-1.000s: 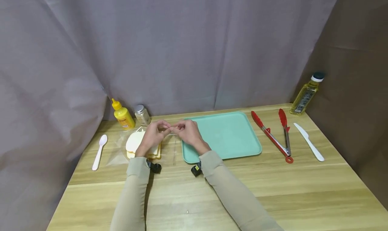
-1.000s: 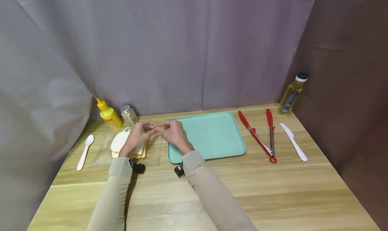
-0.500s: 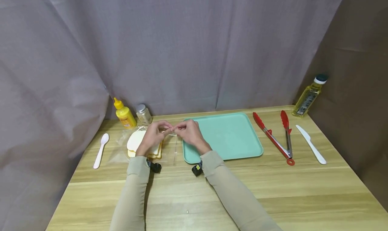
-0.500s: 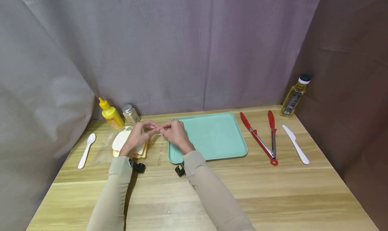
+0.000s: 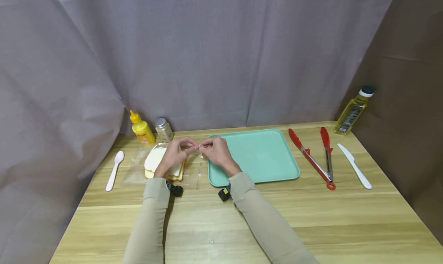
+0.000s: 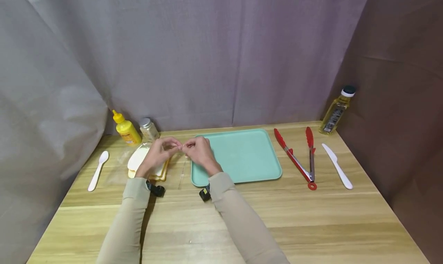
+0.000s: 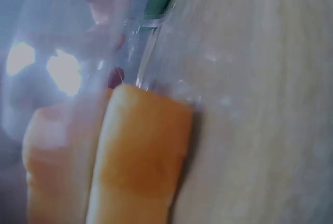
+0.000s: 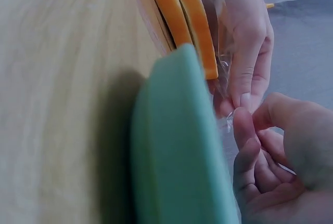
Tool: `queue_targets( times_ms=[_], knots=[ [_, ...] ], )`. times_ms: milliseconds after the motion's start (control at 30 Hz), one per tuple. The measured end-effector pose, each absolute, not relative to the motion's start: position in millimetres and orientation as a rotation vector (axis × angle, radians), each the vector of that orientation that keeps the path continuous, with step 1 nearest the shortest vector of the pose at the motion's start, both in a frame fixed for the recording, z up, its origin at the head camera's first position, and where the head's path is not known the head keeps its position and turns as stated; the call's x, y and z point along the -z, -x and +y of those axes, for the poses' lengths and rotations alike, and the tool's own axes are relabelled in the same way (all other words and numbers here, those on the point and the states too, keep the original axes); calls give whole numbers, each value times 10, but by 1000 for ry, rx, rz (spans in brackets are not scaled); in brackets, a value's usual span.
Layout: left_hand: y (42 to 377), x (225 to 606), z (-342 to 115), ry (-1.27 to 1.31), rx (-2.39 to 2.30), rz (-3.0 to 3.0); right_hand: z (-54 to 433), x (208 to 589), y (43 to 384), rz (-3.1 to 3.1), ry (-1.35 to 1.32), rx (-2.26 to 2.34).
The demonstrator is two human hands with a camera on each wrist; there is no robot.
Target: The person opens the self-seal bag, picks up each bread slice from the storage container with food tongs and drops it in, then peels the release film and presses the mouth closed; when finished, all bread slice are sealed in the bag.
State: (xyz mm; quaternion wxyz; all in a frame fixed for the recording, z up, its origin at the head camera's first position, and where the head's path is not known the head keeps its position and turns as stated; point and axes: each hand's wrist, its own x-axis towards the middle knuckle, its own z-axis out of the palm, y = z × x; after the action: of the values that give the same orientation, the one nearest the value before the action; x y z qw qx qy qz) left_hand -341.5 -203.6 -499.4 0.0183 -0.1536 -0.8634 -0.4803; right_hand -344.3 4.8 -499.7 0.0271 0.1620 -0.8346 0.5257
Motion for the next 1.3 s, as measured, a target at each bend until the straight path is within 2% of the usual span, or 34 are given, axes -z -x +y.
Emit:
queue_targets(
  times_ms=[567,800,1100,1300],
  knots=[
    [3440,5028,-2049,589,1476,-2642,66,5029,3411,-2553,-496,-1675],
    [3458,5009,-2049,571,1494,-2647,62,5008,3428,-2545,-503,-1693],
    [3471,5029,-2062,518,1434,-2667,76,4981,3444,-2538,-378,-1763],
    [3450,5014,-2056,501,1456,-2679,78,4981,3433,-2572,-439,-1847]
  ],
)
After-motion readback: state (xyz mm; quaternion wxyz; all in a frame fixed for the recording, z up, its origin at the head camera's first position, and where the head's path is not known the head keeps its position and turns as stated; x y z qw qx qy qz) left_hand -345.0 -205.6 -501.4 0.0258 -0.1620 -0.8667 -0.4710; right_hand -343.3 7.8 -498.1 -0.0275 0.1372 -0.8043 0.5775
